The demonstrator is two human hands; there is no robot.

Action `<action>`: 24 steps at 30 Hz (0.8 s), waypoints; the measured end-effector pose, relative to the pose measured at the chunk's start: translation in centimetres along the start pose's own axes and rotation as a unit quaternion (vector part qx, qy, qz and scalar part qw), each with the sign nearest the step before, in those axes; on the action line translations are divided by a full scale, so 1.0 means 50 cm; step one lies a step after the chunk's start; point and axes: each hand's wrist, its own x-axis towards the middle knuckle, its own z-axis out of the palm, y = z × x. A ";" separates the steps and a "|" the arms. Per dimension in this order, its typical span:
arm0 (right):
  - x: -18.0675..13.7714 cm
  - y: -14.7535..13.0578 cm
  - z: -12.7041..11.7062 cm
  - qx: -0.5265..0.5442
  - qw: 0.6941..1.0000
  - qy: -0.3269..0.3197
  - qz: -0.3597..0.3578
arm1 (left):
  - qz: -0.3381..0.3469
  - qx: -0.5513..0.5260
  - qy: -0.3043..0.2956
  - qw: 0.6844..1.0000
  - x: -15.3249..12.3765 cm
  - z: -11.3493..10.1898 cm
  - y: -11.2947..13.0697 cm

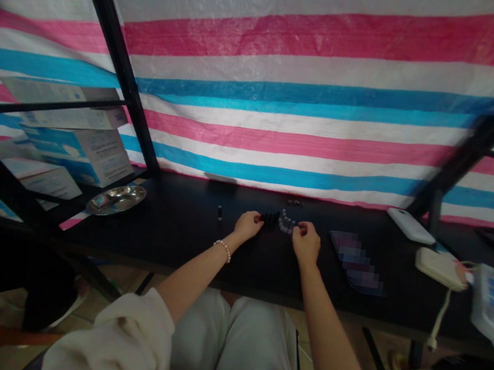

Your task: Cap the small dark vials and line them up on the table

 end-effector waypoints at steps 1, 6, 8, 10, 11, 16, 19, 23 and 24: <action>-0.001 0.000 -0.001 0.000 1.000 0.002 -0.004 | -0.002 0.004 -0.003 1.000 -0.001 0.000 0.001; -0.002 -0.001 -0.002 -0.004 1.000 0.009 -0.017 | 0.056 -0.025 0.073 0.995 -0.019 -0.033 0.008; -0.001 0.000 -0.001 -0.009 1.000 0.012 -0.017 | 0.093 -0.068 0.148 0.982 -0.033 -0.070 0.007; -0.001 0.001 0.001 -0.013 1.000 0.014 -0.019 | 0.089 -0.112 0.223 0.964 -0.046 -0.117 -0.002; -0.001 0.002 0.001 -0.015 1.000 0.016 -0.020 | 0.070 -0.132 0.258 0.955 -0.051 -0.141 -0.010; -0.002 0.003 0.003 -0.016 0.999 0.030 -0.028 | -0.057 -0.086 0.207 0.973 -0.052 -0.221 -0.073; -0.003 0.003 0.004 -0.021 0.999 0.029 -0.027 | -0.089 -0.040 0.125 0.987 -0.038 -0.222 -0.110; -0.004 0.001 0.003 -0.031 0.999 0.035 -0.014 | -0.073 0.017 0.091 0.993 -0.016 -0.204 -0.129; -0.005 0.000 0.002 -0.029 0.999 0.044 -0.013 | -0.066 0.013 0.094 0.993 -0.012 -0.200 -0.127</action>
